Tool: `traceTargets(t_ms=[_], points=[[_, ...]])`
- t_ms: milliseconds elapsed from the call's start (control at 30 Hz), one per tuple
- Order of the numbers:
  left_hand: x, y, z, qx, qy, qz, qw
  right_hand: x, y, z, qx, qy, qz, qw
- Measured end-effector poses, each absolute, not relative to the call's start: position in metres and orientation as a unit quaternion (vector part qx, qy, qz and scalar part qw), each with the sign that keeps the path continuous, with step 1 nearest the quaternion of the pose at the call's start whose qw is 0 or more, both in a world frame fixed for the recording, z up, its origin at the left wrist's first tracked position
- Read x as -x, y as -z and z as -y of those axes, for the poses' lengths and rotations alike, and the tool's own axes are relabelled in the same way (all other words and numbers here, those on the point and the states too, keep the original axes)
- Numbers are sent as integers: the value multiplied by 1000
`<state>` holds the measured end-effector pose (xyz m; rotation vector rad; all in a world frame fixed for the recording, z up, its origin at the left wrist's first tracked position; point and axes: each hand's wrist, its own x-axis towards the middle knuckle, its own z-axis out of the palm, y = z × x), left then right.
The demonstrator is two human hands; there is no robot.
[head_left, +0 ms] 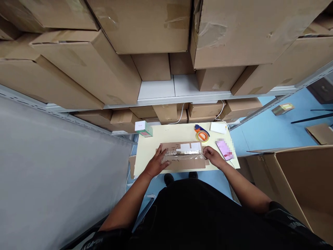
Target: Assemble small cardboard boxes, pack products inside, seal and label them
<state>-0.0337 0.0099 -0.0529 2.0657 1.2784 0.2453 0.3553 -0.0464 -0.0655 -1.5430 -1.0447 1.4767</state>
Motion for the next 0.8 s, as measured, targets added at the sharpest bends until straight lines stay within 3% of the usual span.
traceTargets(t_ms=[300, 600, 800], points=[[35, 57, -9, -799, -93, -487, 341, -355, 70, 51, 617, -538, 452, 354], [34, 53, -9, -802, -87, -486, 335, -362, 55, 40, 630, -480, 560, 242], [34, 55, -9, -803, -86, -485, 336, -356, 63, 44, 597, -555, 483, 322]])
